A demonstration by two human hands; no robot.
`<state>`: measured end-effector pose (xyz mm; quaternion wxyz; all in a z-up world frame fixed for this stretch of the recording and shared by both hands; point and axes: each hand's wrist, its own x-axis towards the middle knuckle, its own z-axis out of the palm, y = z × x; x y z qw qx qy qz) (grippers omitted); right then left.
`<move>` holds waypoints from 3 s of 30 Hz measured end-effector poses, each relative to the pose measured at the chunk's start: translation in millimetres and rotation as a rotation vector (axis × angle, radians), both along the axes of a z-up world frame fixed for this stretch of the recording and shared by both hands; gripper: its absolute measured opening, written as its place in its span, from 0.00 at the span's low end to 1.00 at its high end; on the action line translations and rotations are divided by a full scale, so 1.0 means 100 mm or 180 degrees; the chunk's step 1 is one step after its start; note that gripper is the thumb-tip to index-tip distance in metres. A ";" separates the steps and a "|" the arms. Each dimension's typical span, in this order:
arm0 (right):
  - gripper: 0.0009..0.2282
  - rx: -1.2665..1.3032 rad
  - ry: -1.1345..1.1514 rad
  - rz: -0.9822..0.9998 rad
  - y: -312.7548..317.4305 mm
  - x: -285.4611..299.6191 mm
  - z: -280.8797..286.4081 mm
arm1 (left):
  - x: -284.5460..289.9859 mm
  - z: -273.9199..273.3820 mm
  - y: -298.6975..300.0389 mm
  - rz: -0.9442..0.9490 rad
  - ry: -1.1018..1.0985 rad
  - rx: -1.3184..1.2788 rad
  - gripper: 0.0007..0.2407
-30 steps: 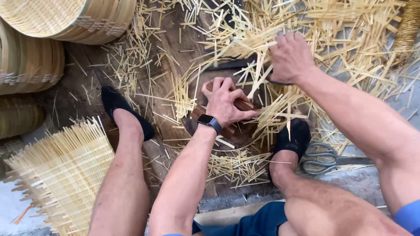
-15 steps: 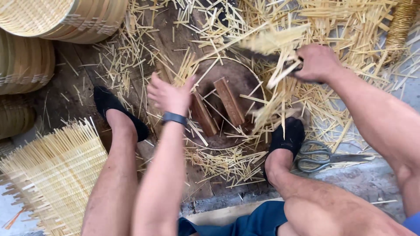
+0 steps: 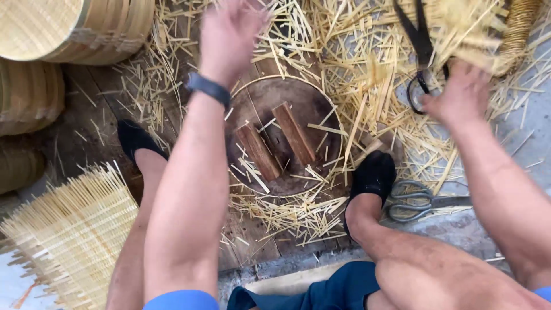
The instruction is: The person sits on the floor assembling round bamboo sieve trays. They trim excess bamboo strips from a woven mat with scissors, press the mat into a round wooden form, fit a bamboo rim around the mat, and set finished trays onto a stack.
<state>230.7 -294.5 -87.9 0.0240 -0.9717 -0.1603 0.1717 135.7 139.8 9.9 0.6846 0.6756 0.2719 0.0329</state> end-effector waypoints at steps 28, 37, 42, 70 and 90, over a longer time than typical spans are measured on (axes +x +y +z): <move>0.14 0.0830 0.1739 0.0345 0.55 -0.18 -0.18 | -1.39 -0.92 0.01 0.0900 0.1361 0.2279 0.15; 0.16 0.1777 0.2828 -0.0832 0.72 -0.81 0.12 | -1.99 -0.96 0.16 0.1138 0.1979 -0.0472 0.13; 0.14 0.2116 0.2666 -0.1220 0.69 -1.11 -0.19 | -1.72 -0.65 0.06 0.1128 0.2606 0.0326 0.12; 0.08 0.3148 0.3350 -0.1894 0.79 -1.19 -0.28 | -2.53 -1.07 -1.92 0.2341 0.0692 -0.2507 0.07; 0.25 0.3729 0.2949 -0.0828 1.59 -1.07 1.68 | -1.81 1.37 -1.00 0.0369 0.1007 0.0948 0.27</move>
